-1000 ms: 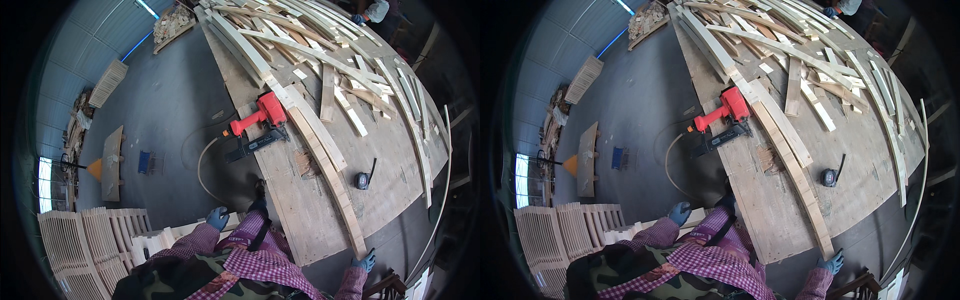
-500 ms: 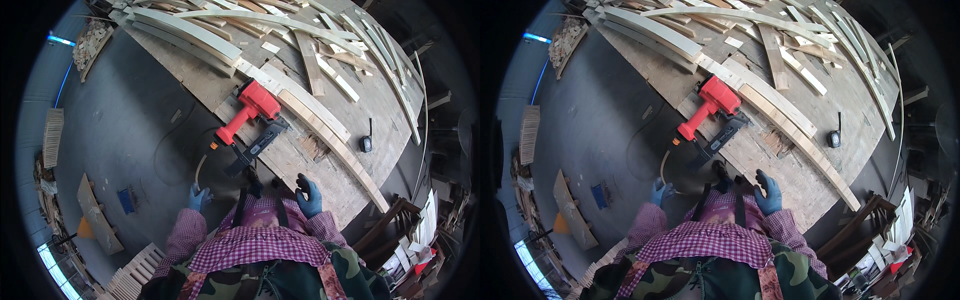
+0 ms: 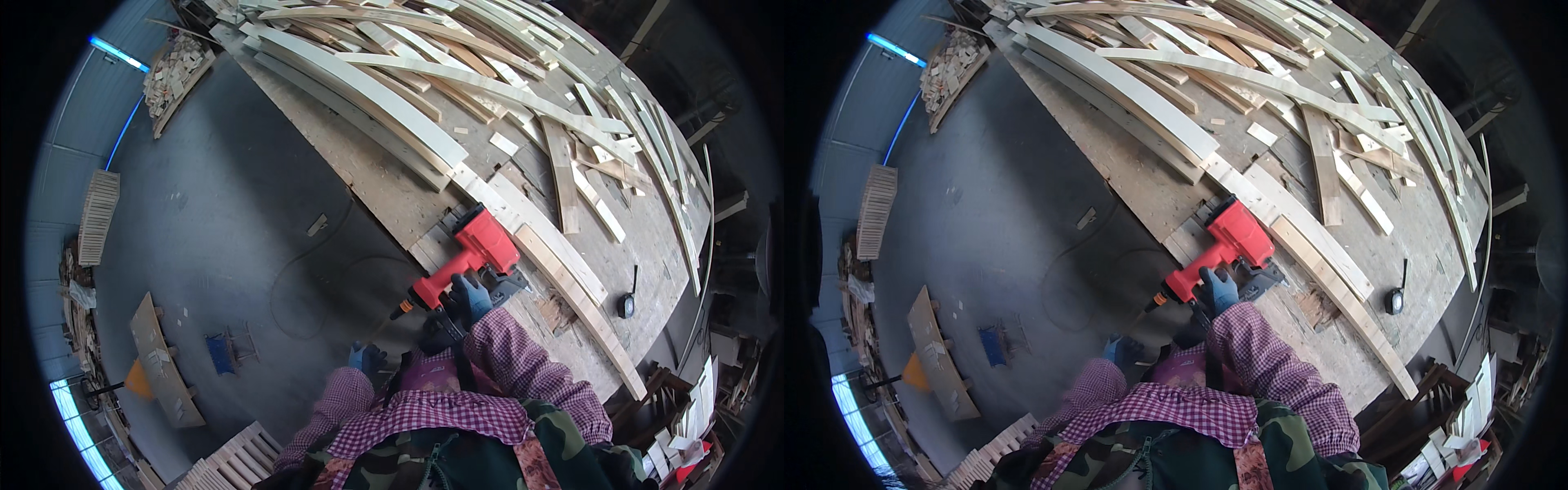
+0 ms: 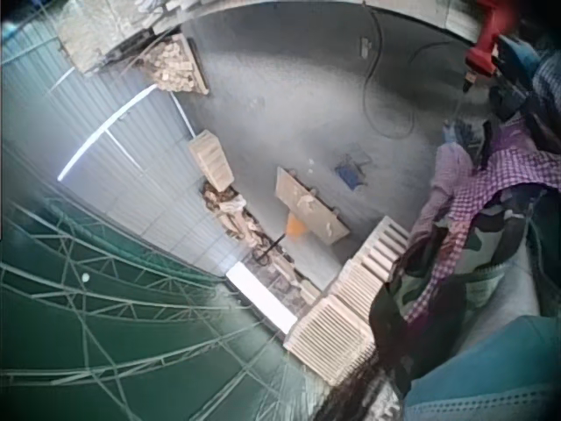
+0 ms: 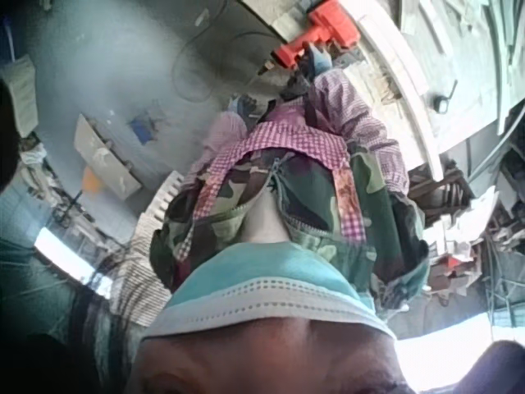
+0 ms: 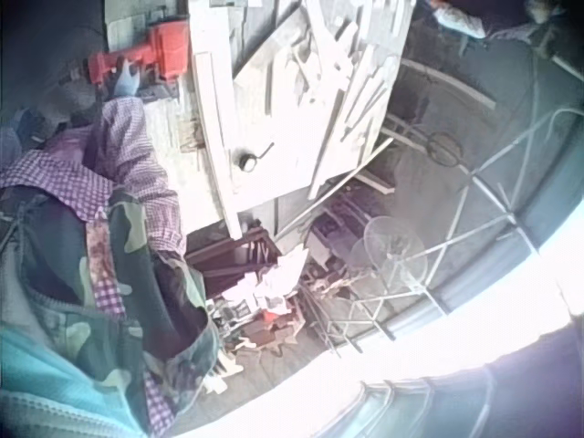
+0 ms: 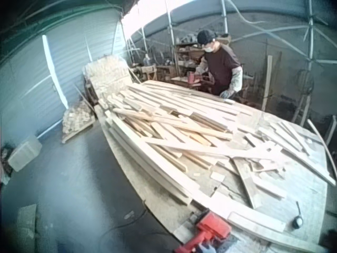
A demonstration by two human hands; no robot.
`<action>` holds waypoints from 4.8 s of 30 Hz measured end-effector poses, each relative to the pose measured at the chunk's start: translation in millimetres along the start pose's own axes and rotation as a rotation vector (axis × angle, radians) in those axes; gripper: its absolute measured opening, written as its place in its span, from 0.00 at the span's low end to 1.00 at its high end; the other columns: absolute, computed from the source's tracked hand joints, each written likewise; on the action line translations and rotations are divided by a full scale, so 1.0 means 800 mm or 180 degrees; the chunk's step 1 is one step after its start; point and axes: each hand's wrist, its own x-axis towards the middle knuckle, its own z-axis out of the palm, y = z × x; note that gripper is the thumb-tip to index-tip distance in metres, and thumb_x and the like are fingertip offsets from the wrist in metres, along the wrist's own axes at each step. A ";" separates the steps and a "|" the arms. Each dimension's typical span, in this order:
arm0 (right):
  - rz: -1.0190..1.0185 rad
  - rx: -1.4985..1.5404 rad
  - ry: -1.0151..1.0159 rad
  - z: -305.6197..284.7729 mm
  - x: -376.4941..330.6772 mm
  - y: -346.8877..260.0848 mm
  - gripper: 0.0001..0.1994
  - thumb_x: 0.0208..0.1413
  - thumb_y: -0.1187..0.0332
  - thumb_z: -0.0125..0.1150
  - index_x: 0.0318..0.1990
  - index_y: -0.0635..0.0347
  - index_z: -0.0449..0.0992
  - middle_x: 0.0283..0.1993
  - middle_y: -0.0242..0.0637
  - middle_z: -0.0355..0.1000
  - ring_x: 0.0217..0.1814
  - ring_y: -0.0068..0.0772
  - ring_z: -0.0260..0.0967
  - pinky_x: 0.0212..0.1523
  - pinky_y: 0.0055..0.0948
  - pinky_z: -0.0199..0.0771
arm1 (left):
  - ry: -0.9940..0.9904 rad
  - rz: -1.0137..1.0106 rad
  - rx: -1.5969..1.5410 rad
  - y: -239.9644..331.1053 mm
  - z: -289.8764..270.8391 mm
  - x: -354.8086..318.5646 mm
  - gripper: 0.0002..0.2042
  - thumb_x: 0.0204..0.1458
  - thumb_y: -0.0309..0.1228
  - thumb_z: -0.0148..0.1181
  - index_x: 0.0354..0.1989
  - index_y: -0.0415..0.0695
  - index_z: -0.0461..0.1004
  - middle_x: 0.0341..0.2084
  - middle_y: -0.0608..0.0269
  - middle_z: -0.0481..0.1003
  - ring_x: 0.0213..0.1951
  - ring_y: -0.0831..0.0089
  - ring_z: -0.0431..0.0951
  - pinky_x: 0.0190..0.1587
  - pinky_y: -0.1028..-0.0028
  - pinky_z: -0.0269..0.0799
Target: The person arranges thin wooden slats on a workbench and uses a red pneumatic nail gun to fasten them together. They repeatedly pick up slats, align them, and nail them in place, occasionally moving to retrieve more pieces from nearby stacks or boxes.
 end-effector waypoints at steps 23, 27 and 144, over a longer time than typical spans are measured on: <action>-0.0371 0.1069 -0.0001 0.090 0.015 -0.009 0.34 0.47 0.46 0.62 0.50 0.71 0.70 0.45 0.50 0.74 0.45 0.50 0.73 0.47 0.43 0.74 | 0.0943 0.0113 -0.0353 0.335 0.243 -0.004 0.15 0.56 0.22 0.47 0.52 0.40 0.72 0.46 0.60 0.75 0.47 0.73 0.74 0.52 0.77 0.67; -0.0958 0.1189 0.0151 0.080 -0.014 -0.041 0.34 0.48 0.45 0.61 0.50 0.71 0.70 0.45 0.50 0.74 0.45 0.50 0.73 0.47 0.43 0.73 | -0.0139 0.0220 0.0359 0.387 0.258 0.043 0.20 0.53 0.15 0.43 0.55 0.37 0.68 0.52 0.60 0.72 0.51 0.74 0.73 0.55 0.78 0.66; -0.0976 -0.5051 0.2936 0.244 0.137 -0.241 0.52 0.37 0.53 0.73 0.70 0.41 0.44 0.69 0.41 0.49 0.68 0.45 0.52 0.66 0.36 0.57 | -0.2894 0.0191 0.8555 0.667 0.518 0.583 0.38 0.36 0.55 0.67 0.59 0.57 0.65 0.53 0.60 0.69 0.54 0.60 0.68 0.59 0.61 0.60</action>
